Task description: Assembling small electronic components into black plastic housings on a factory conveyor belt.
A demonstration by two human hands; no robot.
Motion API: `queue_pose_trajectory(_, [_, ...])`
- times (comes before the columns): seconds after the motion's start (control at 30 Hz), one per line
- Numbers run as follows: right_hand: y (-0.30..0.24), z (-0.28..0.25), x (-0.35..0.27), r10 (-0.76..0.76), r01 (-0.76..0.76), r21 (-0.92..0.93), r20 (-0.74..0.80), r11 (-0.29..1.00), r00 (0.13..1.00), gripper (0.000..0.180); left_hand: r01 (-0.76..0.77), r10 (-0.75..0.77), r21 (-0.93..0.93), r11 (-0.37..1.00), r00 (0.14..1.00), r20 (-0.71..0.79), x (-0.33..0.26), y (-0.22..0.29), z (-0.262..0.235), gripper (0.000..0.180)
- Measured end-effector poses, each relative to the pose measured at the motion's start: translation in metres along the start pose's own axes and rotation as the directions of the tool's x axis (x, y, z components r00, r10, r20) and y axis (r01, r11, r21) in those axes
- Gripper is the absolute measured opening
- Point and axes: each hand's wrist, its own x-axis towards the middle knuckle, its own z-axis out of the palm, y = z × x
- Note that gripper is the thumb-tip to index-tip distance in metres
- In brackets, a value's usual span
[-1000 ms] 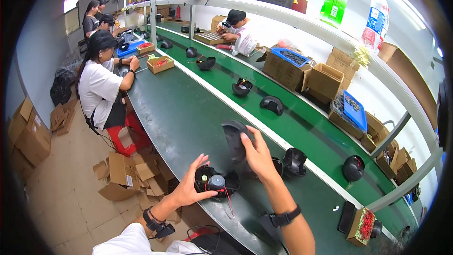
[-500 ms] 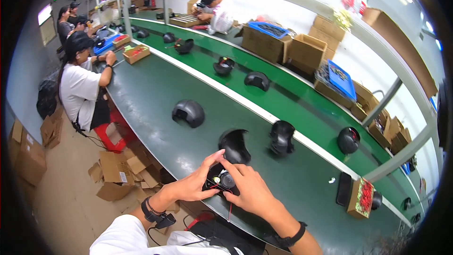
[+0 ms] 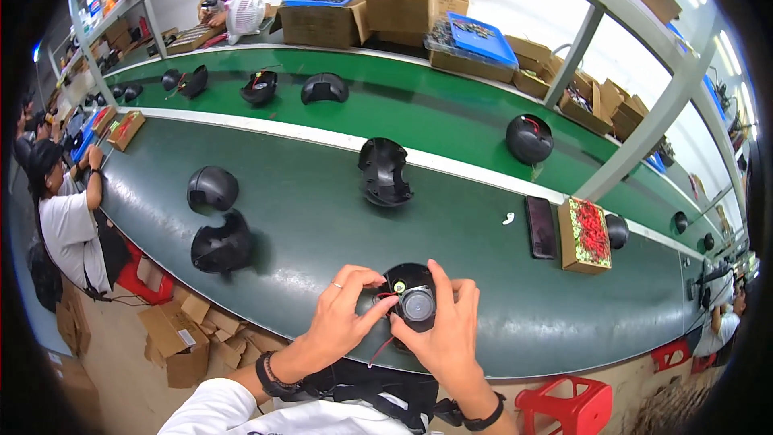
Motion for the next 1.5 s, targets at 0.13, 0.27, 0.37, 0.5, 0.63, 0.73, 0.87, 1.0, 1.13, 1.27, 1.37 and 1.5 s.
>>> queue_pose_trajectory(0.13, [0.007,0.013,-0.008,0.077,-0.05,0.146,-0.184,0.988,0.98,0.093,0.038,-0.04,-0.051,0.998,0.999,-0.024,-0.001,0.013,0.019,0.029])
queue_pose_trajectory(0.27, [0.012,0.019,-0.01,0.144,-0.092,0.259,-0.192,0.962,0.971,0.095,0.057,-0.057,-0.053,0.997,0.998,0.009,0.005,0.013,0.025,0.019])
queue_pose_trajectory(0.37, [0.008,0.019,-0.012,0.158,-0.112,0.243,-0.181,0.964,0.971,0.096,0.036,-0.036,-0.03,0.999,0.999,0.024,0.002,0.003,0.025,0.018])
queue_pose_trajectory(0.5, [0.013,0.021,-0.015,0.194,-0.142,0.259,-0.187,0.955,0.963,0.097,-0.057,0.053,0.054,0.997,0.996,0.069,0.008,0.004,0.025,0.017])
queue_pose_trajectory(0.63, [0.018,0.018,-0.014,0.201,-0.147,0.272,-0.183,0.951,0.962,0.098,0.179,-0.153,-0.178,0.968,0.977,0.15,0.011,-0.007,0.028,0.016])
queue_pose_trajectory(0.73, [0.026,0.015,-0.015,0.176,-0.123,0.287,-0.169,0.95,0.97,0.098,0.496,-0.436,-0.323,0.806,0.867,0.241,0.013,-0.015,0.026,0.04])
queue_pose_trajectory(0.87, [0.036,0.014,-0.019,0.161,-0.093,0.383,-0.148,0.919,0.976,0.097,0.586,-0.334,-0.514,0.627,0.797,0.503,0.02,-0.026,0.031,0.063])
queue_pose_trajectory(1.0, [0.048,0.021,-0.024,0.228,-0.156,0.674,-0.019,0.722,0.973,0.095,0.585,-0.11,-0.571,0.576,0.747,0.655,0.027,-0.017,0.031,0.068])
queue_pose_trajectory(1.13, [0.045,0.021,-0.021,0.169,-0.072,0.733,-0.058,0.676,0.984,0.099,0.561,-0.064,-0.556,0.613,0.737,0.673,0.027,-0.007,0.023,0.069])
queue_pose_trajectory(1.27, [0.014,-0.006,-0.018,0.054,-0.016,0.209,-0.178,0.978,0.983,0.108,0.441,-0.139,-0.55,0.709,0.853,0.504,0.024,-0.013,0.017,0.07])
queue_pose_trajectory(1.37, [-0.005,-0.004,-0.027,0.249,-0.212,0.49,-0.01,0.846,0.969,0.075,0.164,-0.022,-0.5,0.85,0.96,0.278,0.023,-0.017,0.01,0.072])
queue_pose_trajectory(1.5, [-0.008,0.007,-0.026,0.16,-0.061,0.407,-0.213,0.911,0.964,0.029,-0.055,0.102,-0.489,0.871,0.992,0.068,0.019,-0.022,0.015,0.069])
